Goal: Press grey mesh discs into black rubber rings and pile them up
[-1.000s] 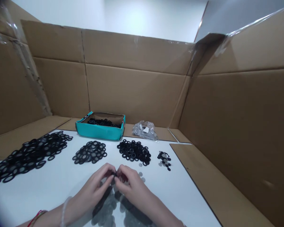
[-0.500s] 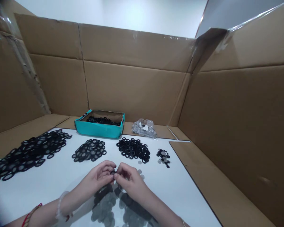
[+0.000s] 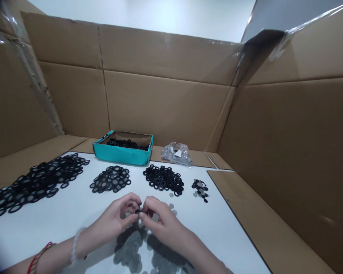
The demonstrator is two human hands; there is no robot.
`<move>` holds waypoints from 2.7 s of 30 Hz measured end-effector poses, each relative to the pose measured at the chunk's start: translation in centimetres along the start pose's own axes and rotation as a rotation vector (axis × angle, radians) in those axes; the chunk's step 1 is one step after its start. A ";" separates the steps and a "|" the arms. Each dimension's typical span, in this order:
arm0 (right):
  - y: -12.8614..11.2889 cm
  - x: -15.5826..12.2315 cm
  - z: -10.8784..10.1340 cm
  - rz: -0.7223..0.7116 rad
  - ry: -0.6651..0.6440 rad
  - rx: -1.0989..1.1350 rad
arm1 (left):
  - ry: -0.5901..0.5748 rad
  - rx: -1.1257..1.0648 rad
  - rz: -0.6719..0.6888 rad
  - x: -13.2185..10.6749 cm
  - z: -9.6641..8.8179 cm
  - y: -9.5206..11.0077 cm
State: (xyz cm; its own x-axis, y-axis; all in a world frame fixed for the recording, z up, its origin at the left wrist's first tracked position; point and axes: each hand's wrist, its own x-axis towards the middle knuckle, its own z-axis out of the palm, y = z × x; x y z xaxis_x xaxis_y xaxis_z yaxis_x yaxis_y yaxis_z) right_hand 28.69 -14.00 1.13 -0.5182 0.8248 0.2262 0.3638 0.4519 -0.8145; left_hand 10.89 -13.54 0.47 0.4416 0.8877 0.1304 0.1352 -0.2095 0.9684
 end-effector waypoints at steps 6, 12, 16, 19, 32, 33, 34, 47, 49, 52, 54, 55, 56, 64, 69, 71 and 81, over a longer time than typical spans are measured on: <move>-0.5 -0.2 -0.5 -0.002 -0.049 -0.088 | 0.050 -0.087 -0.032 0.1 0.1 0.0; -0.1 -0.2 0.0 -0.080 0.030 -0.055 | 0.069 -0.280 -0.107 0.5 0.2 0.6; -0.1 -0.2 0.3 -0.049 0.022 -0.050 | 0.144 -0.314 -0.143 0.5 0.4 0.9; -0.1 -0.2 0.3 0.019 -0.004 -0.006 | 0.144 -0.349 -0.177 0.4 0.6 0.7; 0.6 0.1 0.2 -0.001 -0.038 -0.084 | -0.049 0.279 0.111 -0.2 -0.8 0.4; 0.5 0.1 0.2 -0.009 -0.040 -0.085 | -0.066 0.305 0.110 -0.2 -0.9 0.5; 0.4 0.1 0.1 -0.017 -0.037 -0.082 | -0.083 0.325 0.111 -0.3 -0.9 0.5; 0.6 0.0 0.2 0.030 0.009 0.008 | 0.093 -0.231 -0.137 0.6 0.1 0.1; 0.7 0.1 0.1 0.017 0.010 -0.018 | 0.070 -0.266 -0.154 0.6 0.1 0.0; 0.9 0.3 0.0 -0.009 0.004 -0.048 | 0.046 -0.158 -0.079 0.4 -0.2 0.1; 0.9 0.3 -0.1 -0.009 -0.010 -0.058 | 0.029 -0.027 -0.006 0.2 -0.4 0.4; 0.8 0.3 0.0 -0.007 -0.021 -0.061 | 0.015 0.028 0.017 0.1 -0.6 0.6; 0.8 0.3 0.0 -0.006 -0.032 -0.062 | -0.003 0.066 0.028 0.0 -0.7 0.7; 0.4 0.0 0.7 -0.062 0.071 -0.019 | 0.064 0.005 -0.036 0.6 -0.7 1.0; 0.4 0.0 0.4 0.045 -0.003 0.030 | 0.025 -0.333 -0.215 0.6 -0.3 1.2; 0.4 0.1 0.3 0.052 -0.023 0.020 | 0.008 -0.404 -0.251 0.5 -0.2 1.1; 0.8 0.3 1.2 0.026 0.102 0.083 | -0.002 -0.163 -0.037 0.7 -0.4 0.1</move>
State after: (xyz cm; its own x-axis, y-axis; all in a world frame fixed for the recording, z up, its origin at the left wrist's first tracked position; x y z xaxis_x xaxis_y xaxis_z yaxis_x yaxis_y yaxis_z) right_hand 27.89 -13.86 -0.11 -0.4264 0.8680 0.2545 0.3088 0.4041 -0.8610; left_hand 10.81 -12.79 0.76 0.4409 0.8927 0.0933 0.0058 -0.1067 0.9943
